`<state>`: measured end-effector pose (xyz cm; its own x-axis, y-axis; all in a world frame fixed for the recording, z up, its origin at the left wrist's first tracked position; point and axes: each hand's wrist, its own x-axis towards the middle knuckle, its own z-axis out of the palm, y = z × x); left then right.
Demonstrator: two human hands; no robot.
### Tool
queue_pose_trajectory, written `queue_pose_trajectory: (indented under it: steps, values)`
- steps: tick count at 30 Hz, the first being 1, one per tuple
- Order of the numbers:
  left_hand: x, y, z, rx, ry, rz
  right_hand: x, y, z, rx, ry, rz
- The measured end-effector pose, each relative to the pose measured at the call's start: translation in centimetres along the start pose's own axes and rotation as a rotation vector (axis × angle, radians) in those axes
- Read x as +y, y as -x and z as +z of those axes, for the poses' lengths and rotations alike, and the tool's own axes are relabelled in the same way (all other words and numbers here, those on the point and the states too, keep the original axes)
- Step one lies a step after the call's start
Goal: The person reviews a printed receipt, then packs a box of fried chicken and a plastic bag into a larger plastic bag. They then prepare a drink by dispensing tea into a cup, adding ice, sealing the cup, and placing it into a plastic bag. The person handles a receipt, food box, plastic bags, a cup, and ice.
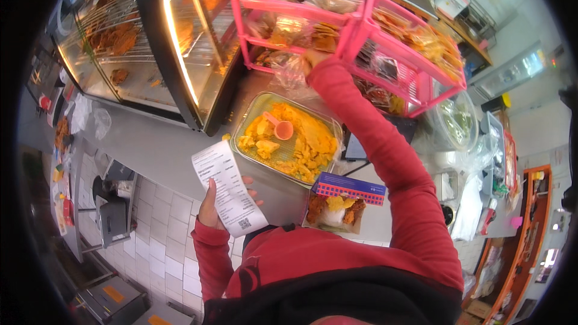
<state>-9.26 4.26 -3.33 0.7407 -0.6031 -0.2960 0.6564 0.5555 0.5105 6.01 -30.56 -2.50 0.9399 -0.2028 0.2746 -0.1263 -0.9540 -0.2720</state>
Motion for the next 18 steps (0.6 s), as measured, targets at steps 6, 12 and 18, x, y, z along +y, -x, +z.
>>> queue_pose_trajectory:
  steps: [6,12,18]
  values:
    - [3.4,-3.7,2.4,-0.226,0.049,-0.016,0.0,-9.6,5.7,0.124,-0.078,0.308]
    - [5.3,-5.7,5.6,-0.408,-0.004,-0.023,2.3,-11.1,8.2,0.228,-0.414,0.085]
    - [4.9,-5.4,6.9,-0.412,0.015,-0.011,3.8,-11.2,9.6,0.268,-0.852,-0.012]
